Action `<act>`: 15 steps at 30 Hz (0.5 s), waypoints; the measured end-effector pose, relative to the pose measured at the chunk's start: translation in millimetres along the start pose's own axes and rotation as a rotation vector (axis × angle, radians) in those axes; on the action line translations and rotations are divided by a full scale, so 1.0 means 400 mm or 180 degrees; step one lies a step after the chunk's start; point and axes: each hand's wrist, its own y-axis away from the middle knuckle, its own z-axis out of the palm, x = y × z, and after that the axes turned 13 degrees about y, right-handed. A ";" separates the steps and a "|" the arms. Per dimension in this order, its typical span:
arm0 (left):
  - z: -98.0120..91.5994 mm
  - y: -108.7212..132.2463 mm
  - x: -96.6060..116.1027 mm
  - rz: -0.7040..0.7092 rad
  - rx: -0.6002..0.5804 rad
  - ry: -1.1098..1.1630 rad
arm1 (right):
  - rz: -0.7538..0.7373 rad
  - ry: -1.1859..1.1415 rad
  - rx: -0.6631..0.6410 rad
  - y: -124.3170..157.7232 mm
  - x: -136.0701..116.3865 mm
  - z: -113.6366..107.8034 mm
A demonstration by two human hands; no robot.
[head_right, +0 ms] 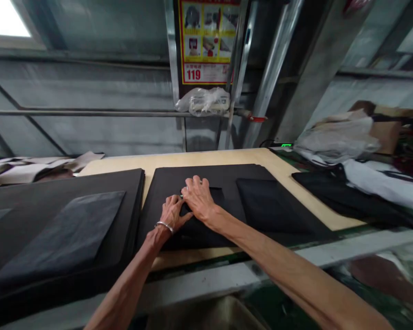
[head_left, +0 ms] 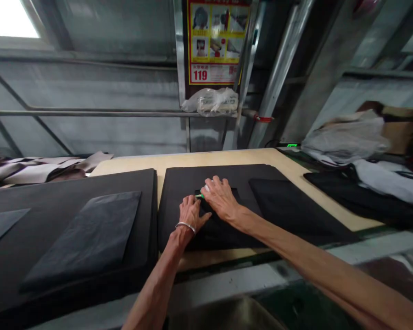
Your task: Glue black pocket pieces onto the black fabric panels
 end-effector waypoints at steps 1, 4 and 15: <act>0.000 0.000 0.000 -0.0001 0.0005 -0.0009 | -0.0010 0.0011 -0.0005 0.000 0.007 0.004; 0.001 0.001 -0.001 0.0022 0.0018 -0.0017 | 0.0092 0.0149 -0.0052 0.028 0.076 0.036; 0.004 0.003 -0.005 0.0044 0.0068 -0.0105 | 0.0018 0.0271 -0.0213 0.018 0.036 -0.003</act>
